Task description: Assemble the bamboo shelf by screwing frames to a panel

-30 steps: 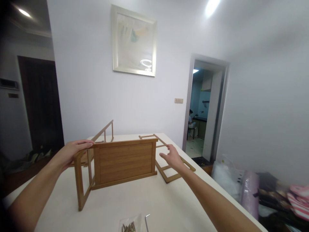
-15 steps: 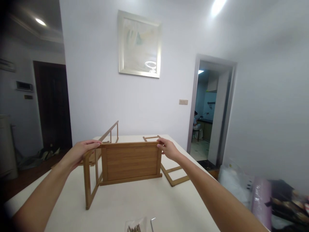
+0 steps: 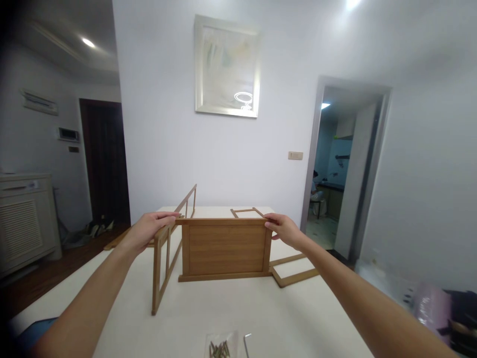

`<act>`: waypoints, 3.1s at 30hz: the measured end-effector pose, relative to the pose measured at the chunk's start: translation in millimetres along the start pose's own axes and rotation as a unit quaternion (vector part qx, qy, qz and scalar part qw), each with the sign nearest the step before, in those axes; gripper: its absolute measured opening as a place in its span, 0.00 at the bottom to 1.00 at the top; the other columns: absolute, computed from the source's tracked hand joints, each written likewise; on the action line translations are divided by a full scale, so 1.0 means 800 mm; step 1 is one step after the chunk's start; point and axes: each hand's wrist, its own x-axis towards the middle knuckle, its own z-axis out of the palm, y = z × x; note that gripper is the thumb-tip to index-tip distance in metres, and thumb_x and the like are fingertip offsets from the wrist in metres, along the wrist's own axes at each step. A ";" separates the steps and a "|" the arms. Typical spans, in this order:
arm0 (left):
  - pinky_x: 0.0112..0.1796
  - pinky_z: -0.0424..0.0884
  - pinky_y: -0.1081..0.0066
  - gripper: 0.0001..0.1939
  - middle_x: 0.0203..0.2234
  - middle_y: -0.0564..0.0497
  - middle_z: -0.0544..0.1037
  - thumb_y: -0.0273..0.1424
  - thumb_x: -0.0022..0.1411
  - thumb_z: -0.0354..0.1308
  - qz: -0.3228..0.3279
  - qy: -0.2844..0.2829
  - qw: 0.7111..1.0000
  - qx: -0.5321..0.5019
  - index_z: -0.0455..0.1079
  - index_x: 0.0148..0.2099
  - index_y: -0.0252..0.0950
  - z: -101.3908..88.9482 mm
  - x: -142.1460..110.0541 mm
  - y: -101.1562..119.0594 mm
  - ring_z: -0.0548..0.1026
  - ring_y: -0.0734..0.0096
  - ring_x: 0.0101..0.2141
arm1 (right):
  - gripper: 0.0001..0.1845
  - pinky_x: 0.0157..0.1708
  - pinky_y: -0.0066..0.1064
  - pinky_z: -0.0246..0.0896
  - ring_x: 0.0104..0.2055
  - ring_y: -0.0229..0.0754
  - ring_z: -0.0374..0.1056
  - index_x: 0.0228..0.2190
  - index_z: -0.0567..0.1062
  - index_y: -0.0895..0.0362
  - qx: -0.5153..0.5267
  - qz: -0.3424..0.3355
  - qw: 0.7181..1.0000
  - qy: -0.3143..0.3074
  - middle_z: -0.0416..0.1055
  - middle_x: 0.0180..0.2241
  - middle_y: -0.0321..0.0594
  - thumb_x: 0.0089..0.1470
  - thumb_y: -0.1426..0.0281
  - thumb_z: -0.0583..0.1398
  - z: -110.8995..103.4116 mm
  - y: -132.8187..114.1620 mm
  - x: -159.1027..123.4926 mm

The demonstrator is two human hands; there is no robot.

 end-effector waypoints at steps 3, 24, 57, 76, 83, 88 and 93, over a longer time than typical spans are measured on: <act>0.17 0.61 0.76 0.30 0.19 0.52 0.72 0.43 0.45 0.63 0.012 -0.017 1.000 -0.003 0.73 0.47 0.28 0.003 -0.001 0.000 0.68 0.73 0.18 | 0.19 0.22 0.25 0.68 0.34 0.41 0.68 0.38 0.77 0.54 -0.001 0.002 1.000 0.010 0.73 0.31 0.39 0.42 0.62 0.66 -0.002 -0.005 -0.008; 0.13 0.52 0.78 0.36 0.13 0.59 0.62 0.54 0.53 0.55 0.005 -0.040 0.998 0.047 0.66 0.55 0.34 0.017 -0.009 0.001 0.57 0.78 0.12 | 0.20 0.26 0.31 0.67 0.37 0.44 0.68 0.42 0.74 0.52 -0.060 -0.008 0.998 0.035 0.73 0.35 0.39 0.46 0.60 0.62 0.006 -0.010 -0.022; 0.23 0.74 0.71 0.22 0.21 0.50 0.75 0.27 0.47 0.61 -0.101 0.009 0.995 -0.017 0.66 0.47 0.29 -0.030 0.015 -0.033 0.74 0.70 0.19 | 0.23 0.47 0.39 0.66 0.50 0.49 0.67 0.36 0.73 0.55 0.322 -0.016 0.851 0.414 0.75 0.45 0.43 0.48 0.49 0.58 0.022 0.115 -0.058; 0.18 0.67 0.72 0.29 0.17 0.57 0.70 0.33 0.41 0.60 -0.193 -0.103 0.948 0.231 0.56 0.48 0.37 -0.012 0.034 -0.136 0.75 0.62 0.21 | 0.30 0.41 0.39 0.67 0.43 0.49 0.70 0.39 0.75 0.57 0.226 -0.029 0.867 0.443 0.77 0.39 0.42 0.45 0.45 0.58 0.011 0.145 -0.060; 0.14 0.65 0.68 0.16 0.12 0.56 0.66 0.32 0.39 0.58 -0.222 -0.157 0.906 0.326 0.55 0.31 0.39 -0.006 0.040 -0.197 0.69 0.64 0.14 | 0.30 0.40 0.37 0.66 0.43 0.49 0.69 0.38 0.74 0.57 0.188 -0.016 0.879 0.438 0.77 0.40 0.42 0.47 0.44 0.56 0.016 0.139 -0.063; 0.15 0.65 0.68 0.16 0.14 0.56 0.65 0.31 0.40 0.59 -0.212 -0.136 0.906 0.339 0.55 0.32 0.40 -0.010 0.045 -0.211 0.69 0.64 0.15 | 0.31 0.42 0.38 0.65 0.44 0.50 0.68 0.40 0.75 0.56 0.161 -0.008 0.887 0.432 0.77 0.39 0.42 0.47 0.44 0.56 0.019 0.136 -0.065; 0.17 0.67 0.67 0.16 0.14 0.56 0.66 0.30 0.38 0.60 -0.213 -0.133 0.900 0.356 0.55 0.29 0.39 -0.013 0.041 -0.209 0.68 0.66 0.15 | 0.28 0.41 0.37 0.64 0.44 0.50 0.68 0.37 0.74 0.54 0.124 -0.022 0.907 0.403 0.76 0.40 0.41 0.49 0.44 0.54 0.027 0.130 -0.070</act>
